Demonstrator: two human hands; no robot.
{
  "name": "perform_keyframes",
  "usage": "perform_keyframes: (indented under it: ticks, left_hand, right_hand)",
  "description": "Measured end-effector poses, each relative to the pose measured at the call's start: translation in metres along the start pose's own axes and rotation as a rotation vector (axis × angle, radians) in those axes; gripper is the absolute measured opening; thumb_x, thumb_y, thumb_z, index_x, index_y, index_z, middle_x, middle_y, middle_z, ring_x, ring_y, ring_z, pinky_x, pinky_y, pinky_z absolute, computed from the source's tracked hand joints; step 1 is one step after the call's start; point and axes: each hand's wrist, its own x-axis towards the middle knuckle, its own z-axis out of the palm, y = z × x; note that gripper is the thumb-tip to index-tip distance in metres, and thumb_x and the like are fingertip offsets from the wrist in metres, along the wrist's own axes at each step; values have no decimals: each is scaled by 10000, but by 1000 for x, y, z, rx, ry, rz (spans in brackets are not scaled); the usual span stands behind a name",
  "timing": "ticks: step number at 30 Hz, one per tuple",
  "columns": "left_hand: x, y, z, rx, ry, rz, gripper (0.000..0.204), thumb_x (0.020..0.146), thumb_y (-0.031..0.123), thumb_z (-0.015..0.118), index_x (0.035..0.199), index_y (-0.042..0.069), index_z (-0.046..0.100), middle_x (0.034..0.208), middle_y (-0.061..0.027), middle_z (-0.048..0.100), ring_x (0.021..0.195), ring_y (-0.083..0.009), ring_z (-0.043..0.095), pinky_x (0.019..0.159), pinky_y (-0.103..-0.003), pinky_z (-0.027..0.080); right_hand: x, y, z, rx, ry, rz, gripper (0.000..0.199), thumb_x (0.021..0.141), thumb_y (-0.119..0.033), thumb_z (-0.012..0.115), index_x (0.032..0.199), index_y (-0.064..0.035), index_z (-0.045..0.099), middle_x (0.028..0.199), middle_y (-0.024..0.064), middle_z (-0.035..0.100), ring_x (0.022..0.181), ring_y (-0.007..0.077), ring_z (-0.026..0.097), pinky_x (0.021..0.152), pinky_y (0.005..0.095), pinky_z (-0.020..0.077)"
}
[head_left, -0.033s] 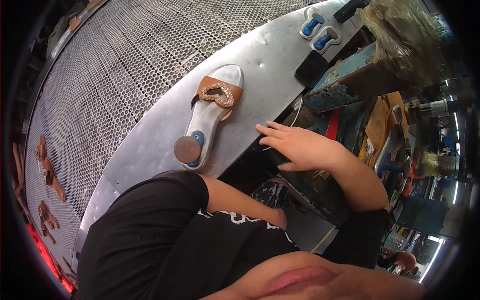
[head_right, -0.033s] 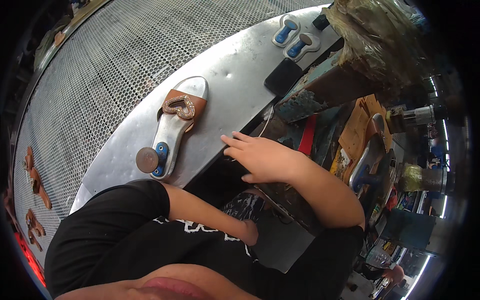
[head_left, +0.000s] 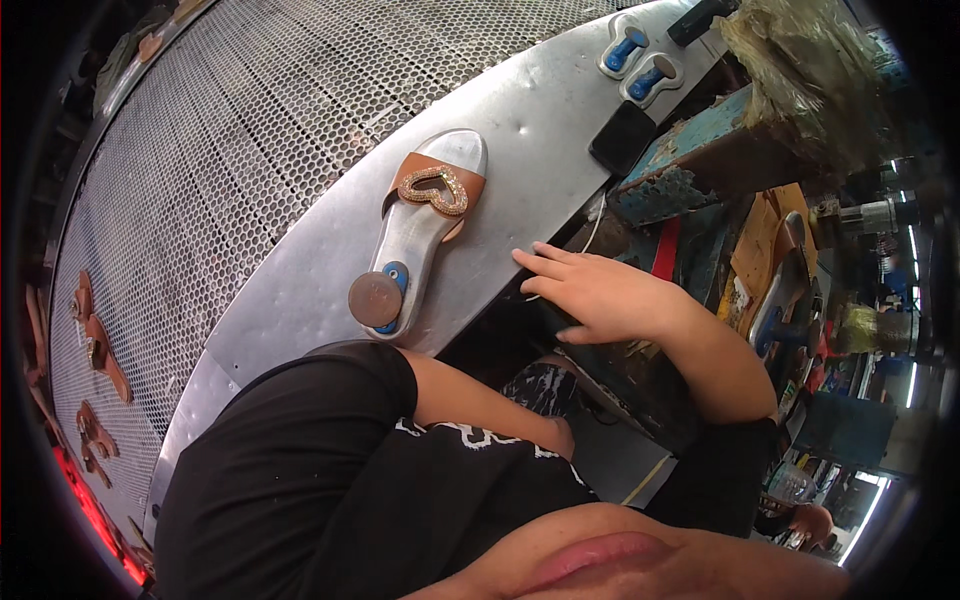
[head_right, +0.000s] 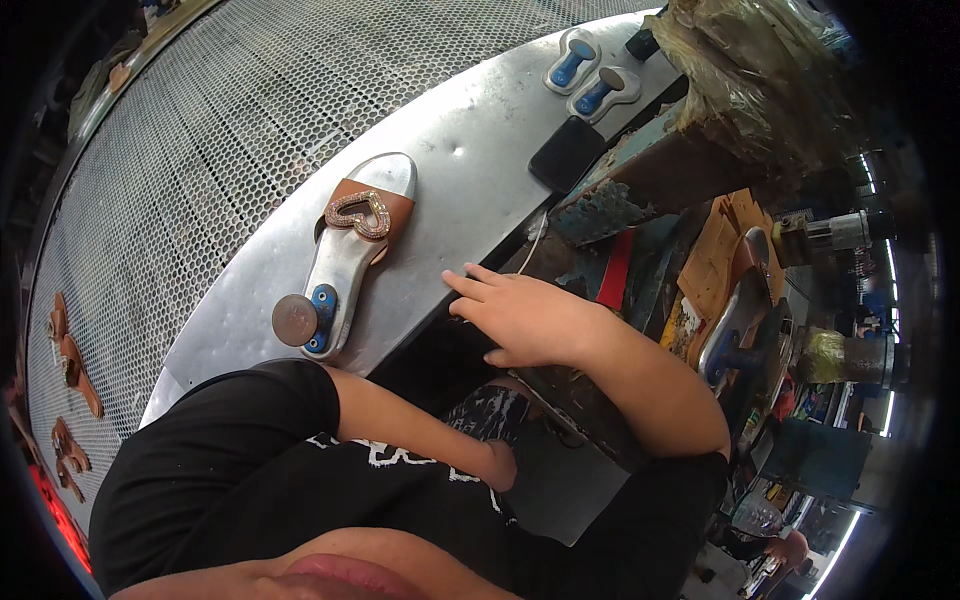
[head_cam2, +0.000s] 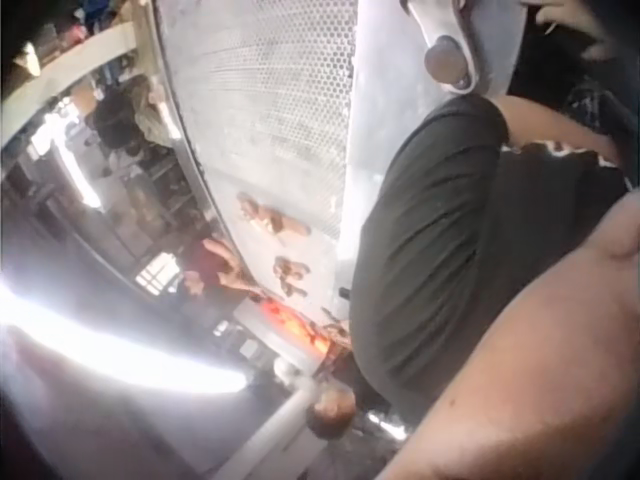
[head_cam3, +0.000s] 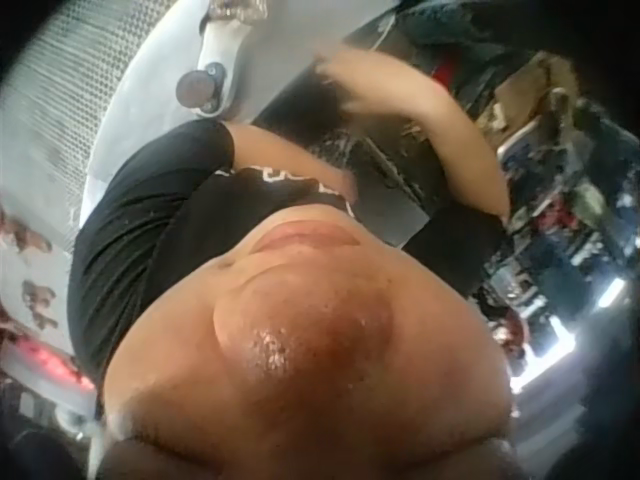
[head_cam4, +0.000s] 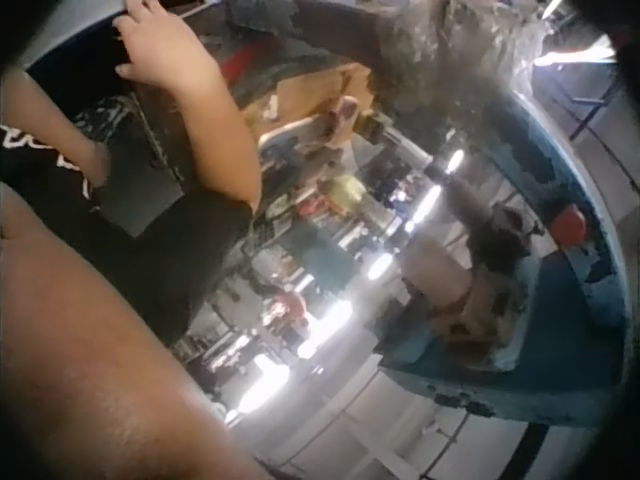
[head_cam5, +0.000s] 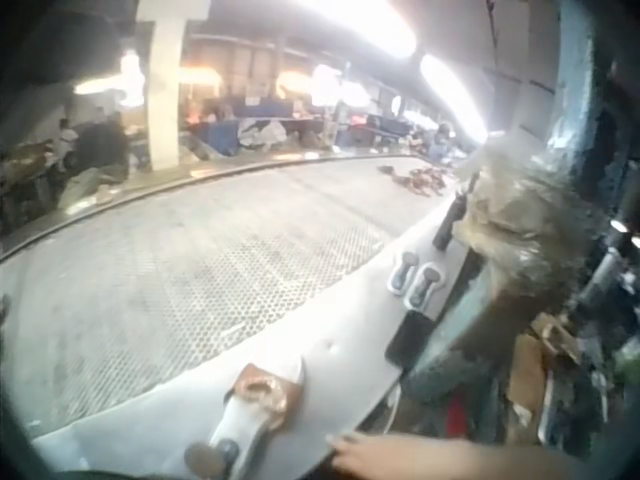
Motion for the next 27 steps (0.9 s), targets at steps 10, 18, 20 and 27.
perform_keyframes:
  ticks: [10, 18, 20, 27]
  left_hand:
    - [38, -10, 32, 77, 23, 19, 185, 797, 252, 674, 897, 137, 778, 996, -79, 730, 925, -267, 685, 652, -485, 555]
    - [-2, 0, -4, 49, -10, -82, 204, 797, 272, 678, 929, 154, 780, 1039, -87, 726, 951, -276, 684, 679, -499, 565]
    - [3, -3, -24, -80, 48, -48, 262, 811, 309, 651, 962, 130, 769, 1017, -98, 726, 928, -291, 690, 655, -506, 558]
    - [-103, 18, -122, 1, 21, 57, 170, 796, 189, 674, 917, 133, 779, 1036, -115, 723, 965, -282, 684, 673, -500, 574]
  right_hand:
    - [-1, -19, -24, -123, 977, -292, 596, 769, -56, 693, 1327, -82, 486, 1484, 151, 433, 1373, 363, 413, 1067, 480, 398]
    - [0, -6, -8, -120, -250, 47, 758, 715, -178, 783, 1378, -46, 441, 1561, 169, 279, 1458, 366, 233, 1121, 504, 331]
    - [1, -2, 2, 56, 46, 17, 707, 719, -188, 784, 1337, -31, 477, 1554, 182, 283, 1437, 370, 278, 1121, 468, 347]
    - [-12, 1, 6, -22, 10, 56, 683, 749, -167, 765, 1339, -24, 453, 1502, 206, 360, 1397, 401, 339, 1129, 434, 347]
